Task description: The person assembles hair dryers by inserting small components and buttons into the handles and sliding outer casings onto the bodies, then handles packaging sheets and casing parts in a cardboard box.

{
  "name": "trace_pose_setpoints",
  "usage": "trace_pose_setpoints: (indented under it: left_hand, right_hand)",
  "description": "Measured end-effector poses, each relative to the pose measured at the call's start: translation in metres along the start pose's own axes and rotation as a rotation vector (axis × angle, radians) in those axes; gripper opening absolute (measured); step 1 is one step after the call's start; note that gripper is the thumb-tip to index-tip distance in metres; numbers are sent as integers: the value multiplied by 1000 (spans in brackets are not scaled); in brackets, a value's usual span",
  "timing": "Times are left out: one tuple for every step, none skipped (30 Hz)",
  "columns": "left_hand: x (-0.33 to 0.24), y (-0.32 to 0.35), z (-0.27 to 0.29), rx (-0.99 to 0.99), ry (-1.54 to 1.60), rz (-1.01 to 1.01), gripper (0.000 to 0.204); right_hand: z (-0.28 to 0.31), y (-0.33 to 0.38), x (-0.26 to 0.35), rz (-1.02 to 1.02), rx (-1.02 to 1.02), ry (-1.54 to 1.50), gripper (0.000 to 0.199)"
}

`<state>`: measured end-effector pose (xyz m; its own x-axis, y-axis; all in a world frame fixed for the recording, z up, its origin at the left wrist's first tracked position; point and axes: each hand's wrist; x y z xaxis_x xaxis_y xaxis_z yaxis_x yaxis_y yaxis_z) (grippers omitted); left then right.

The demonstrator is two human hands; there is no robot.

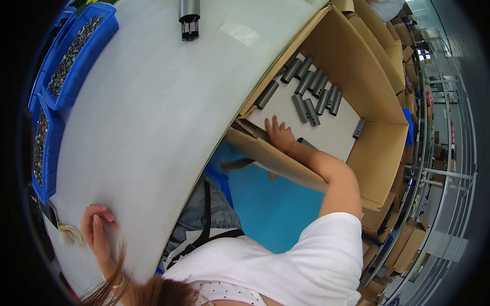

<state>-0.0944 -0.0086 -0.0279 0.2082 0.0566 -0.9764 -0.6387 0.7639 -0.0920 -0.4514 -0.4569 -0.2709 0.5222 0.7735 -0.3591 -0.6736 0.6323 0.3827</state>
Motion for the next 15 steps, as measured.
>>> trace_pose_setpoints:
  left_hand:
    - [1,1,-1,-18,-13,4,26]
    - [2,1,-1,-34,-25,6,25]
    - [1,-3,-4,-28,-13,0,25]
    - [2,-4,-5,-17,-9,1,25]
    - [2,-6,-6,-4,-3,-1,24]
    - [1,-7,-8,10,6,-11,24]
    - [1,-7,-6,4,-5,-22,23]
    - [-3,-5,-2,-5,-24,-29,22]
    - [-6,-4,-2,14,-19,-43,22]
    - [-6,-4,-4,4,-24,-28,21]
    - [-6,-4,-4,-10,-42,-9,21]
    - [-5,-6,-5,10,-44,-18,21]
    - [-5,-9,-7,26,-30,30,20]
    - [-7,-11,-8,36,-29,83,19]
    - [-11,-14,-8,48,-26,65,19]
  right_hand:
    - [12,5,-4,-28,10,-75,63]
    - [26,13,-7,-141,-52,-164,52]
    - [26,12,-28,-185,95,-220,50]
    - [31,10,-45,-223,245,-280,48]
    - [36,14,-59,-198,194,-241,40]
    - [41,16,-80,-155,131,-261,37]
    - [47,16,-95,-117,69,-286,34]
    - [77,12,-98,-154,77,-266,25]
    - [96,8,-117,-221,89,-256,21]
    - [139,19,-126,-271,21,-316,18]
    - [181,29,-126,-319,36,-373,19]
    - [203,37,-143,-297,16,-331,18]
    - [213,49,-170,-358,6,-501,15]
    - [249,60,-168,-410,70,-477,18]
    - [261,74,-187,-436,11,-483,23]
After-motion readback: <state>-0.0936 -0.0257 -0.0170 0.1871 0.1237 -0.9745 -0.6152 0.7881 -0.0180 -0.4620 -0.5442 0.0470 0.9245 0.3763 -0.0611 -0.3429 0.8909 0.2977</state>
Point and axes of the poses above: each hand's wrist, its own y-axis away from the middle knuckle, its own z-axis out of the back of the hand, x = y × z, and after that the axes turned 13 degrees about -z, right-handed
